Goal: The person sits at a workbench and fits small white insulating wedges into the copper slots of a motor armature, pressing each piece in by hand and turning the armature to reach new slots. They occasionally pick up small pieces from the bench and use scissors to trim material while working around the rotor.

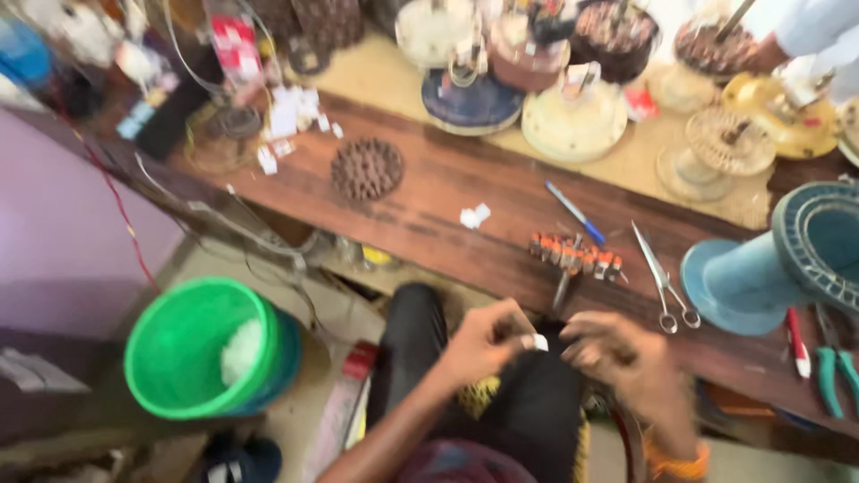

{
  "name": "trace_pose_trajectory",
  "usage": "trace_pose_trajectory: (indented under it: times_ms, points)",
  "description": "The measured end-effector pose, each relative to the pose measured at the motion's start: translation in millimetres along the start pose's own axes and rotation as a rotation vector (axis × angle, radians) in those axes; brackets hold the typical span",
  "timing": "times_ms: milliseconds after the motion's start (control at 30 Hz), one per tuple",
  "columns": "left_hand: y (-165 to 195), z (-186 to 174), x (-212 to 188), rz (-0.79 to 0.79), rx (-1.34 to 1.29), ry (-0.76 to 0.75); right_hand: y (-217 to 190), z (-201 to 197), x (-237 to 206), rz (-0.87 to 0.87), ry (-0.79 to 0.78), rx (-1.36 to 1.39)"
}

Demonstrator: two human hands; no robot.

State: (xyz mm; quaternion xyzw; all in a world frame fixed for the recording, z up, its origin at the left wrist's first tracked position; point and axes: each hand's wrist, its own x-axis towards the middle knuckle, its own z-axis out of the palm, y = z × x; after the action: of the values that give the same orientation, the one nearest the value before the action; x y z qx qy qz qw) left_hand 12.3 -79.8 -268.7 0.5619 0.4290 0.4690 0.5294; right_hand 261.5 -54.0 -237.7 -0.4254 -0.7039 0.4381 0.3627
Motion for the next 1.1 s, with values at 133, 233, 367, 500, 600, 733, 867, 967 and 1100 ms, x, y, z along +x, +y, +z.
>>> trace_pose_trajectory:
  times_ms: [133, 233, 367, 500, 600, 733, 867, 967, 1100]
  points:
    - [13.8, 11.5, 4.8, 0.027, -0.085, -0.078, 21.2, 58.1, -10.1, 0.179, 0.189, 0.321]
    - [11.1, 10.8, 2.6, 0.004, -0.099, -0.099, 32.1, 68.6, -13.3, 0.171, 0.271, 0.335]
    - [2.9, 9.0, -4.5, 0.006, -0.071, -0.059, 32.7, 71.5, -19.0, 0.192, 0.23, 0.244]
    - [1.5, 11.0, -10.0, 0.066, 0.058, 0.024, 24.7, 69.9, -21.5, 0.201, 0.191, 0.106]
    - [3.2, 16.2, -10.4, -0.065, 0.008, 0.035, 14.9, 56.5, -19.6, -0.002, 0.14, -0.173]
    - [3.9, 25.4, -7.2, -0.106, -0.206, -0.005, 0.0, 37.1, -13.6, -0.249, 0.105, -0.3]
    - [2.4, 29.0, -2.5, -0.094, -0.338, -0.014, -11.6, 33.9, -6.7, -0.295, 0.114, -0.357]
    - [3.9, 28.7, -1.2, -0.057, -0.38, 0.02, -16.9, 43.1, -2.6, -0.293, 0.165, -0.354]
    - [7.9, 22.9, 0.1, -0.014, -0.356, 0.072, -18.4, 62.3, -1.1, -0.282, 0.33, -0.264]
